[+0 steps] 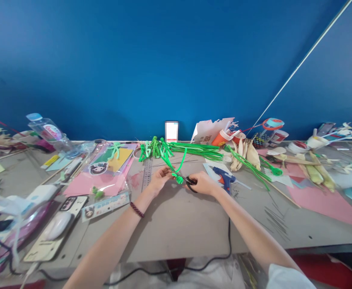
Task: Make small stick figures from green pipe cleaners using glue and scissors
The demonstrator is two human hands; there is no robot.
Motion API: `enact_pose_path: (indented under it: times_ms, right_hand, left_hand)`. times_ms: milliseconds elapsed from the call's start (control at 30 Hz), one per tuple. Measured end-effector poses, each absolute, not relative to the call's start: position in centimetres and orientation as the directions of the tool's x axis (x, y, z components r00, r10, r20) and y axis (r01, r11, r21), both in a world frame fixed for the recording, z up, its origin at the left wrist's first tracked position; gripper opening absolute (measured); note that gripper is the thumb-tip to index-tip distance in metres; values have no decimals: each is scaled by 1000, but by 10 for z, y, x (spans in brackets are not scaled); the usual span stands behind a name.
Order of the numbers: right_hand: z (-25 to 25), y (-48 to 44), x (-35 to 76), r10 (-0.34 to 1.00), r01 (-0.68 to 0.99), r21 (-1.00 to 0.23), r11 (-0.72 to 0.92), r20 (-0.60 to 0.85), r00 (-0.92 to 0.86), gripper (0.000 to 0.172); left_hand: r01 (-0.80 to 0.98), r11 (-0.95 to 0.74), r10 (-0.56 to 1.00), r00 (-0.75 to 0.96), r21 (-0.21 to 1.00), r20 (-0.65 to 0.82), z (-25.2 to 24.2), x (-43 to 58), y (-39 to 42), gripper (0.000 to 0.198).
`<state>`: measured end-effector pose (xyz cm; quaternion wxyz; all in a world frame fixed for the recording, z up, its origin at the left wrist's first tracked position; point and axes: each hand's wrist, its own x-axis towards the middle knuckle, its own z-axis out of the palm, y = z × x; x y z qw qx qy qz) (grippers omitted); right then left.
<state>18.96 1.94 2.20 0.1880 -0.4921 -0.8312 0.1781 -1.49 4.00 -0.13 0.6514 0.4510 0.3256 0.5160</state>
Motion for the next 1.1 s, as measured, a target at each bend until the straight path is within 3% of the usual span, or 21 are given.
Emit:
enact_pose_path:
  times_ms: [400, 800, 1100]
  right_hand:
    - [18, 23, 190, 888, 710, -578, 402, 57, -455, 27]
    - [15, 23, 189, 883, 702, -574, 422, 83, -462, 20]
    - [14, 20, 187, 874, 681, -576, 453, 136, -466, 28]
  left_hand:
    - [-409, 104, 974, 228, 907, -9, 1, -13, 37, 34]
    - [-438, 102, 972, 235, 893, 4, 3, -10, 35, 34]
    - [-373, 73, 963, 268, 925, 32, 4, -12, 35, 37]
